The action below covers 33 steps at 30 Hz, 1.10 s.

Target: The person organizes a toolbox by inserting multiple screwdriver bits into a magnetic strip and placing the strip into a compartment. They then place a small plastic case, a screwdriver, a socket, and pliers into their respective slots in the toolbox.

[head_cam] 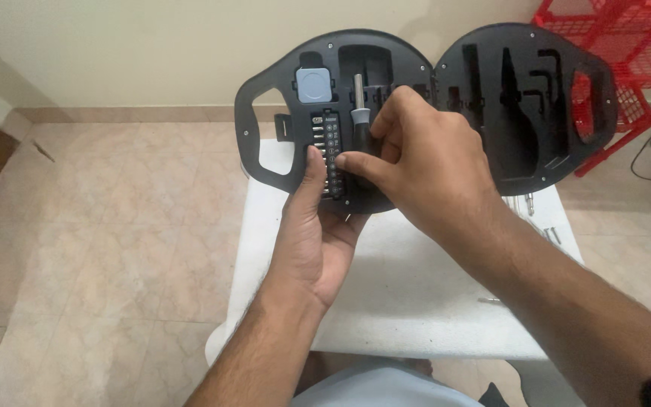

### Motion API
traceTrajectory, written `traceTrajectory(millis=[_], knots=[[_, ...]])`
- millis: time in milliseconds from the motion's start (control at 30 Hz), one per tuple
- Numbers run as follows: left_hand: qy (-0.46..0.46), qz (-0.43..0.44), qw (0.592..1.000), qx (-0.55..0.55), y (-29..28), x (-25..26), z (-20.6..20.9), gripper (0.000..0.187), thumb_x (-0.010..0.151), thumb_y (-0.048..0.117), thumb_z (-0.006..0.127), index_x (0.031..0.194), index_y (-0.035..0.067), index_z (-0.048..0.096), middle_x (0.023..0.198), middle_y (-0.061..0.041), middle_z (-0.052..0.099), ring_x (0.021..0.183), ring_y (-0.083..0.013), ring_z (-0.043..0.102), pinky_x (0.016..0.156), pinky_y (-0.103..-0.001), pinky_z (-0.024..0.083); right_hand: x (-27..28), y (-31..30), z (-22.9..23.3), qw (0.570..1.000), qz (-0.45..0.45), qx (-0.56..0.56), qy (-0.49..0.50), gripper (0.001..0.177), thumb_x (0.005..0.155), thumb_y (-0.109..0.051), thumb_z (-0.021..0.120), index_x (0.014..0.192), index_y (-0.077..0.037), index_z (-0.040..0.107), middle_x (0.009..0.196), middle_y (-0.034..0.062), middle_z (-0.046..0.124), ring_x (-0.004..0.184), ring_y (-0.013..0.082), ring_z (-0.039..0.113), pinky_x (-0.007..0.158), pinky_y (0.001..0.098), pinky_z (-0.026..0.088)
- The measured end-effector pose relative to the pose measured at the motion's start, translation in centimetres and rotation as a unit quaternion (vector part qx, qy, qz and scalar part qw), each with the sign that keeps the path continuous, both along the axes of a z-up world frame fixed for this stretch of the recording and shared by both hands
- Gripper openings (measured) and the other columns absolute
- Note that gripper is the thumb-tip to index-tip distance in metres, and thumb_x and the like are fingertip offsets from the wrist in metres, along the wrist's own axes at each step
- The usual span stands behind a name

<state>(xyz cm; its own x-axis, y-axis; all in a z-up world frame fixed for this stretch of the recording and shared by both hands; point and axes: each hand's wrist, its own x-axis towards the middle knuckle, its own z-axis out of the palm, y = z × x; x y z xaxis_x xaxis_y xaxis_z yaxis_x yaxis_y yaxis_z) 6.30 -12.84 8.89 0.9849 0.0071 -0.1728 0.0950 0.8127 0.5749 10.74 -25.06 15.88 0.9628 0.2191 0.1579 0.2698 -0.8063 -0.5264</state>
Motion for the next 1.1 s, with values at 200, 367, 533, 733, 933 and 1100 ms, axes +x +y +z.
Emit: traceTrajectory(millis=[200,367,533,733,933,1100], knots=[[0.013,0.002,1.0,0.009,0.2,0.0,0.4,0.075,0.083,0.046,0.074,0.141,0.008,0.047,0.131,-0.007,0.059,0.128,-0.02,0.057,0.114,-0.039,0.048,0.3,-1.2,0.0,0.998,-0.013,-0.01,-0.065,0.046,0.09,-0.035,0.08,0.116,-0.002,0.063,0.084,0.0121,0.067,0.07,0.0198,0.069,0.055,0.036,0.056],[0.034,0.006,0.999,0.016,0.4,-0.2,0.6,0.073,0.08,0.048,0.074,0.139,0.01,0.05,0.129,-0.007,0.062,0.127,-0.0195,0.059,0.112,-0.039,0.049,1.9,-2.9,-1.4,0.967,0.026,-0.068,-0.243,0.07,0.089,-0.048,0.085,0.137,-0.004,0.059,0.124,0.0226,0.056,0.117,0.0349,0.051,0.086,0.0542,0.044],[0.015,-0.003,1.0,0.015,0.9,-0.5,0.6,0.073,0.081,0.051,0.074,0.138,0.011,0.053,0.129,-0.006,0.064,0.126,-0.0188,0.06,0.11,-0.039,0.05,4.3,-4.6,-2.0,0.943,0.078,-0.09,-0.31,0.1,0.084,-0.065,0.083,0.149,0.002,0.046,0.131,0.0304,0.054,0.128,0.0451,0.048,0.095,0.0669,0.031],[0.018,-0.01,0.999,0.034,1.1,-1.1,0.2,0.077,0.078,0.054,0.075,0.138,0.01,0.053,0.127,-0.004,0.065,0.123,-0.0175,0.061,0.108,-0.037,0.051,5.6,-4.6,-1.2,0.978,0.084,-0.151,-0.117,0.102,0.076,-0.063,0.083,0.148,-0.003,0.044,0.119,0.0297,0.066,0.11,0.0447,0.064,0.108,0.0692,0.02],[0.024,-0.004,0.999,0.045,0.7,-1.5,0.1,0.07,0.08,0.038,0.08,0.135,0.003,0.055,0.124,-0.007,0.065,0.12,-0.0169,0.063,0.105,-0.033,0.054,5.1,-4.3,-0.8,0.987,0.067,-0.116,-0.091,0.101,0.07,-0.061,0.086,0.145,-0.005,0.047,0.12,0.0271,0.066,0.112,0.0442,0.063,0.109,0.0653,0.024],[-0.001,-0.011,0.995,0.096,0.3,-1.5,0.2,0.058,0.08,0.013,0.082,0.13,0.001,0.057,0.118,-0.008,0.068,0.112,-0.0167,0.066,0.101,-0.034,0.057,5.0,-4.2,-0.6,0.988,0.064,-0.116,-0.08,0.101,0.073,-0.061,0.084,0.144,-0.001,0.047,0.119,0.0298,0.065,0.112,0.0463,0.062,0.107,0.0643,0.021]])
